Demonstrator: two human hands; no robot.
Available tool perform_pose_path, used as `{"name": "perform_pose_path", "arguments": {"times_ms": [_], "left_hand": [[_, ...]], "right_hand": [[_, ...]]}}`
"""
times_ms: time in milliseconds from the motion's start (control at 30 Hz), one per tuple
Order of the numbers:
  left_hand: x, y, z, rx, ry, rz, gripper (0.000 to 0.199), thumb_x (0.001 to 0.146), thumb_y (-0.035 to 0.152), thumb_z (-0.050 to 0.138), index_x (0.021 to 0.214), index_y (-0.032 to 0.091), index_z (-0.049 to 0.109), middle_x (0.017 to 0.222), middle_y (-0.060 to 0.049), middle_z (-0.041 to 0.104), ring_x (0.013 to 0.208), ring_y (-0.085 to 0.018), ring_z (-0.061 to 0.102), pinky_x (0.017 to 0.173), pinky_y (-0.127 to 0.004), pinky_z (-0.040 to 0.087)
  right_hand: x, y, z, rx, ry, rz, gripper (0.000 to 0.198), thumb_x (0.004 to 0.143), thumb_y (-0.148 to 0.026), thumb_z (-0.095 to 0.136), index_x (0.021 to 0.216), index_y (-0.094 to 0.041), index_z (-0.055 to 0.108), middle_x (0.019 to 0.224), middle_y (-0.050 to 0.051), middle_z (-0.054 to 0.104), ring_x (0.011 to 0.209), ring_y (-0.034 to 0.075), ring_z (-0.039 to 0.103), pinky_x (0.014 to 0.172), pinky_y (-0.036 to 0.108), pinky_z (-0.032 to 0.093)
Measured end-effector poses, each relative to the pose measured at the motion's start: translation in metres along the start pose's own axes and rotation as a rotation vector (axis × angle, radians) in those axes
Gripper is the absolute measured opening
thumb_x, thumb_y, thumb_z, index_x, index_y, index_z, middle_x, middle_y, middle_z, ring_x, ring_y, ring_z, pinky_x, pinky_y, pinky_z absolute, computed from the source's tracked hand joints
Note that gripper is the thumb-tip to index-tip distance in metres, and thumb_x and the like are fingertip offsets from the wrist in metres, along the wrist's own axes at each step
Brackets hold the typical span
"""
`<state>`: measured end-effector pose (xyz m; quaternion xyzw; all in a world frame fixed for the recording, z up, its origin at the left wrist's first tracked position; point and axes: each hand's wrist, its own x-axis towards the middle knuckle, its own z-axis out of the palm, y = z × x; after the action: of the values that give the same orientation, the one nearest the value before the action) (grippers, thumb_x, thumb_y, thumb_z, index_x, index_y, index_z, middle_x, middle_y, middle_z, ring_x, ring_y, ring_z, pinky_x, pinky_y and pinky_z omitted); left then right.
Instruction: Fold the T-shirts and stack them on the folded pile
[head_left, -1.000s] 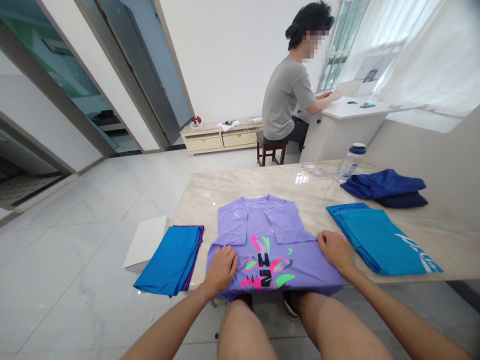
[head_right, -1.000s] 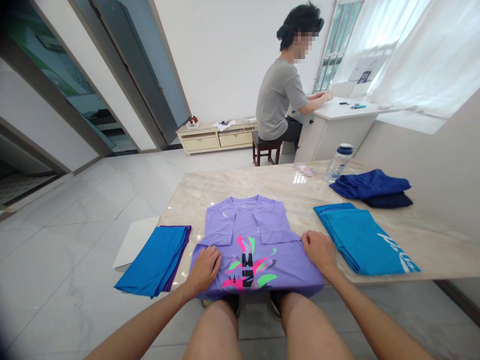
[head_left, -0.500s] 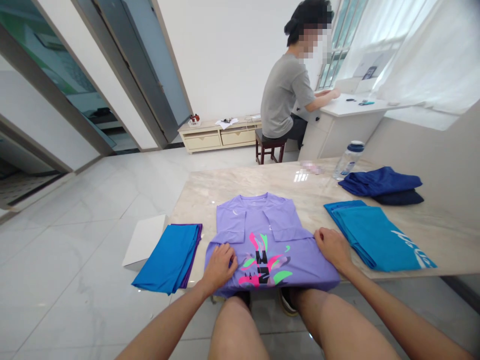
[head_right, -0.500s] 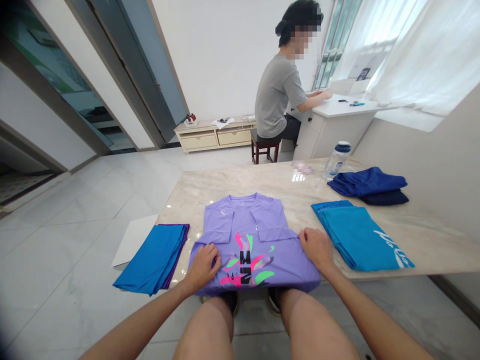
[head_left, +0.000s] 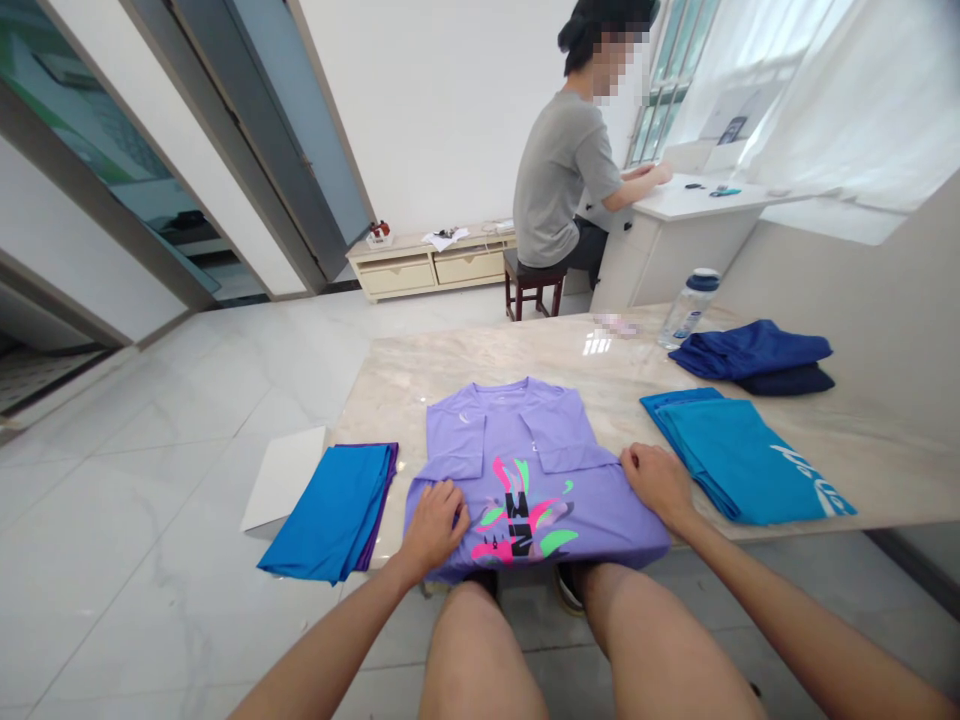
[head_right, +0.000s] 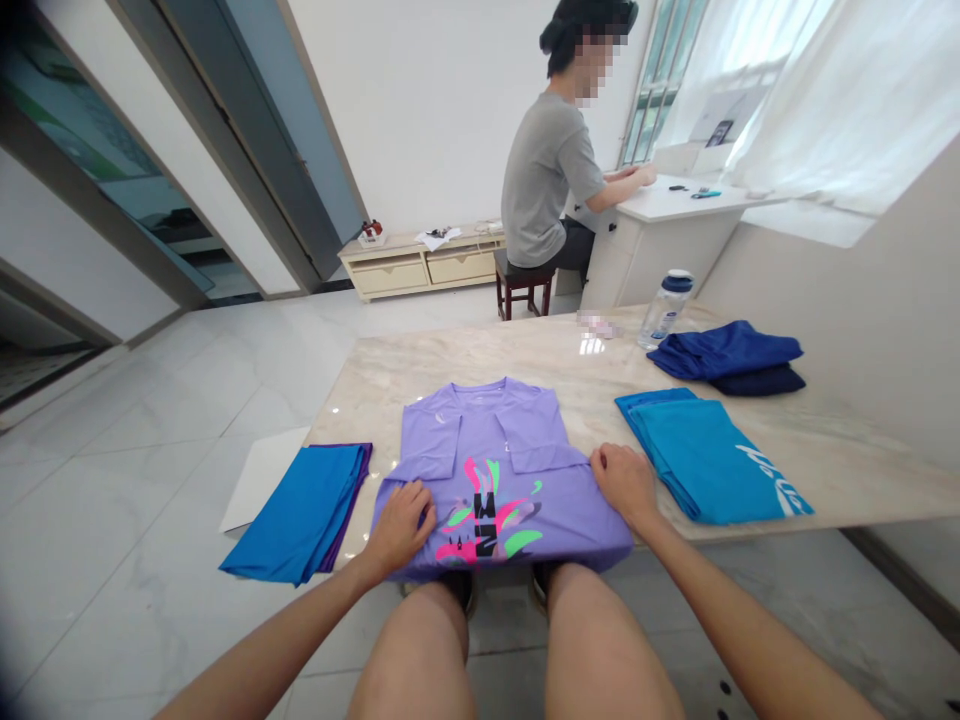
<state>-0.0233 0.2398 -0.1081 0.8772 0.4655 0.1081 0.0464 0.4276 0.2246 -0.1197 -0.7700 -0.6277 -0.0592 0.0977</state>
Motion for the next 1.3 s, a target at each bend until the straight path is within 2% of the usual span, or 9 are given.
{"name": "perform_pose_path", "arguments": {"times_ms": [200, 300, 433, 667, 767, 900, 1000, 1133, 1300], "left_hand": [[0.017, -0.006, -0.01, -0.129, -0.014, 0.005, 0.021, 0.109, 0.03, 0.048, 0.09, 0.024, 0.056, 0.096, -0.005, 0.067, 0.091, -0.024, 0.062, 0.085, -0.039, 0.046], [0.057, -0.032, -0.027, -0.222, 0.029, -0.064, 0.022, 0.11, 0.037, 0.045, 0.095, 0.024, 0.056, 0.096, -0.006, 0.066, 0.09, -0.025, 0.063, 0.086, -0.04, 0.05], [0.131, -0.087, -0.049, -0.154, 0.077, -0.186, 0.017, 0.096, 0.034, 0.063, 0.106, 0.022, 0.057, 0.115, -0.014, 0.067, 0.116, -0.033, 0.064, 0.108, -0.049, 0.05], [0.211, -0.144, -0.045, -0.246, -0.226, -0.256, 0.078, 0.071, 0.057, 0.087, 0.129, 0.019, 0.052, 0.128, -0.017, 0.068, 0.117, -0.033, 0.07, 0.1, -0.044, 0.056], [0.225, -0.147, -0.039, -0.221, -0.335, -0.229, 0.077, 0.069, 0.064, 0.085, 0.126, 0.021, 0.057, 0.124, -0.014, 0.072, 0.11, -0.032, 0.072, 0.093, -0.04, 0.056], [0.239, -0.148, -0.04, -0.143, -0.494, -0.173, 0.052, 0.072, 0.071, 0.077, 0.091, 0.025, 0.064, 0.094, -0.007, 0.075, 0.091, -0.03, 0.07, 0.077, -0.036, 0.051], [0.245, -0.148, -0.043, -0.119, -0.54, -0.128, 0.049, 0.073, 0.072, 0.074, 0.079, 0.025, 0.062, 0.082, -0.005, 0.071, 0.083, -0.027, 0.066, 0.073, -0.035, 0.047], [0.253, -0.145, -0.052, -0.125, -0.435, -0.132, 0.042, 0.074, 0.062, 0.078, 0.084, 0.024, 0.064, 0.089, -0.004, 0.073, 0.087, -0.025, 0.065, 0.076, -0.032, 0.046], [0.271, -0.135, -0.071, -0.056, -0.029, -0.336, 0.025, 0.084, 0.04, 0.079, 0.09, 0.02, 0.065, 0.095, -0.004, 0.073, 0.093, -0.023, 0.064, 0.084, -0.031, 0.047]], "right_hand": [[0.015, -0.003, -0.015, 0.139, -0.13, 0.036, 0.038, 0.112, -0.03, 0.045, 0.094, -0.015, 0.074, 0.096, 0.019, 0.081, 0.088, 0.027, 0.071, 0.078, 0.036, 0.042], [0.054, -0.001, -0.02, 0.298, -0.211, -0.041, 0.025, 0.11, -0.029, 0.052, 0.112, -0.013, 0.072, 0.103, 0.015, 0.079, 0.093, 0.025, 0.072, 0.081, 0.032, 0.046], [0.13, -0.008, -0.016, 0.331, -0.252, -0.245, 0.028, 0.1, -0.029, 0.071, 0.122, -0.013, 0.07, 0.117, 0.017, 0.074, 0.109, 0.027, 0.07, 0.1, 0.036, 0.052], [0.231, -0.027, 0.018, 0.313, -0.416, -0.348, 0.078, 0.073, -0.049, 0.099, 0.134, -0.016, 0.065, 0.128, 0.016, 0.069, 0.113, 0.03, 0.068, 0.1, 0.043, 0.057], [0.253, -0.026, 0.027, 0.336, -0.557, -0.363, 0.087, 0.069, -0.052, 0.101, 0.139, -0.017, 0.062, 0.118, 0.01, 0.073, 0.099, 0.024, 0.071, 0.089, 0.036, 0.058], [0.268, -0.027, 0.029, 0.302, -0.675, -0.468, 0.057, 0.072, -0.052, 0.098, 0.109, -0.016, 0.074, 0.095, 0.002, 0.073, 0.085, 0.02, 0.068, 0.082, 0.033, 0.055], [0.272, -0.033, 0.024, 0.282, -0.706, -0.507, 0.047, 0.074, -0.055, 0.096, 0.083, -0.017, 0.071, 0.082, -0.002, 0.069, 0.083, 0.019, 0.066, 0.083, 0.033, 0.053], [0.281, -0.044, 0.009, 0.247, -0.59, -0.489, 0.044, 0.082, -0.056, 0.092, 0.088, -0.015, 0.074, 0.096, 0.004, 0.075, 0.099, 0.023, 0.071, 0.091, 0.033, 0.053], [0.298, -0.056, -0.024, 0.215, -0.241, -0.291, 0.04, 0.096, -0.042, 0.084, 0.115, -0.008, 0.076, 0.117, 0.014, 0.077, 0.117, 0.03, 0.069, 0.105, 0.044, 0.052]]}}
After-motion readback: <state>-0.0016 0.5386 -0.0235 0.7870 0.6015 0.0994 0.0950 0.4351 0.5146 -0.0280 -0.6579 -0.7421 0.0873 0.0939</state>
